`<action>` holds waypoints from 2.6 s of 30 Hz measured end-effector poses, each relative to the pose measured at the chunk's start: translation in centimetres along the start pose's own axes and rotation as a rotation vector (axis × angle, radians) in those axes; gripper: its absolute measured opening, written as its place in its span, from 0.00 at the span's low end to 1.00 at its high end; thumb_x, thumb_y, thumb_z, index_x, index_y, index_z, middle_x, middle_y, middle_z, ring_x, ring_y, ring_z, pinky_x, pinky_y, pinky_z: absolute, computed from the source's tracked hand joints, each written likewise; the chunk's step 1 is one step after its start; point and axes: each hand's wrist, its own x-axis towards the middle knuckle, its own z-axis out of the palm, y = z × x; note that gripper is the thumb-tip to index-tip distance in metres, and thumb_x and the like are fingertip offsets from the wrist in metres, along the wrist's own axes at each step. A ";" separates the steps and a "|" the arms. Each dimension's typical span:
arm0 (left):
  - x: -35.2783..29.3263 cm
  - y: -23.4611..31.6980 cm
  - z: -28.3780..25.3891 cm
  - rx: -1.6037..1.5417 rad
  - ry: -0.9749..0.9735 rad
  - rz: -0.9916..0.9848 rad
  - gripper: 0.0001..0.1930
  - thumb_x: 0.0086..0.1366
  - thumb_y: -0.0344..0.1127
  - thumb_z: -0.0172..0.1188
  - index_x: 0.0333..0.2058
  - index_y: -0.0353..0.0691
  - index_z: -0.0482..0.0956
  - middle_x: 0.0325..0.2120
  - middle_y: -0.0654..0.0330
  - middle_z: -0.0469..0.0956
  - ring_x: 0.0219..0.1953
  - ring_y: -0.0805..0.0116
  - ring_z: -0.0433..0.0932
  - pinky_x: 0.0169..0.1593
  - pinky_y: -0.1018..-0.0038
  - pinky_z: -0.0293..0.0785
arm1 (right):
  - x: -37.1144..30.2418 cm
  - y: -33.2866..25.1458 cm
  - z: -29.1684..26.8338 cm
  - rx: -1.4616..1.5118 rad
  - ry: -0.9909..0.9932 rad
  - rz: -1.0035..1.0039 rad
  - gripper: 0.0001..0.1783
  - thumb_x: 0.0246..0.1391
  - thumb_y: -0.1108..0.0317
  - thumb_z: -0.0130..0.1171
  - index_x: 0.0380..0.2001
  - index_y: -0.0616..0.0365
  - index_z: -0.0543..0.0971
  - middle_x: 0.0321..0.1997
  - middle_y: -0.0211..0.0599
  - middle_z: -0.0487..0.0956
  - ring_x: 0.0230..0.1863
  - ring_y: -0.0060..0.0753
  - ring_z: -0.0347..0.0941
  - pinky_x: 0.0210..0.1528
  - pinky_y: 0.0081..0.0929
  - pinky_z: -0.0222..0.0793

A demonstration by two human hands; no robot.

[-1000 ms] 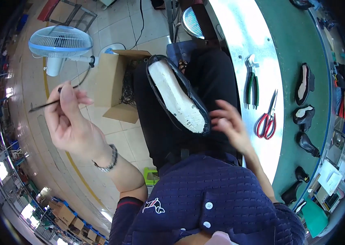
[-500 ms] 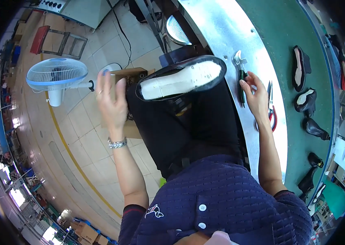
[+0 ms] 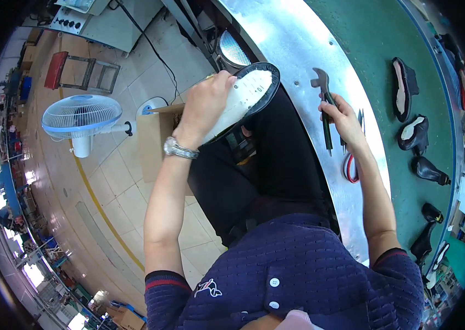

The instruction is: The recorder is assembling and inspecting footwear components using hand tools at a factory workstation.

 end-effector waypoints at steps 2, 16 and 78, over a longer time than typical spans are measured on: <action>0.0 1.4 0.4 0.140 0.085 -0.067 0.15 0.69 0.39 0.52 0.26 0.36 0.71 0.23 0.50 0.78 0.27 0.47 0.79 0.34 0.53 0.72 | -0.8 -2.6 0.1 -0.071 -0.051 -0.040 0.21 0.60 0.61 0.53 0.54 0.61 0.73 0.32 0.29 0.76 0.37 0.21 0.70 0.44 0.20 0.63; -5.3 5.4 0.3 0.022 -0.001 -0.267 0.52 0.46 0.33 0.75 0.65 0.24 0.51 0.53 0.40 0.70 0.58 0.48 0.68 0.62 0.62 0.62 | -0.4 -17.7 6.4 -0.756 -0.828 -0.012 0.33 0.64 0.68 0.51 0.68 0.58 0.54 0.38 0.40 0.79 0.32 0.29 0.77 0.40 0.31 0.73; -6.8 3.9 3.9 0.292 0.357 0.020 0.32 0.53 0.37 0.68 0.56 0.29 0.71 0.57 0.44 0.71 0.59 0.49 0.69 0.62 0.59 0.65 | -0.7 -11.5 8.1 -1.022 -0.170 -0.742 0.30 0.61 0.67 0.52 0.66 0.48 0.59 0.20 0.52 0.77 0.24 0.57 0.76 0.28 0.49 0.70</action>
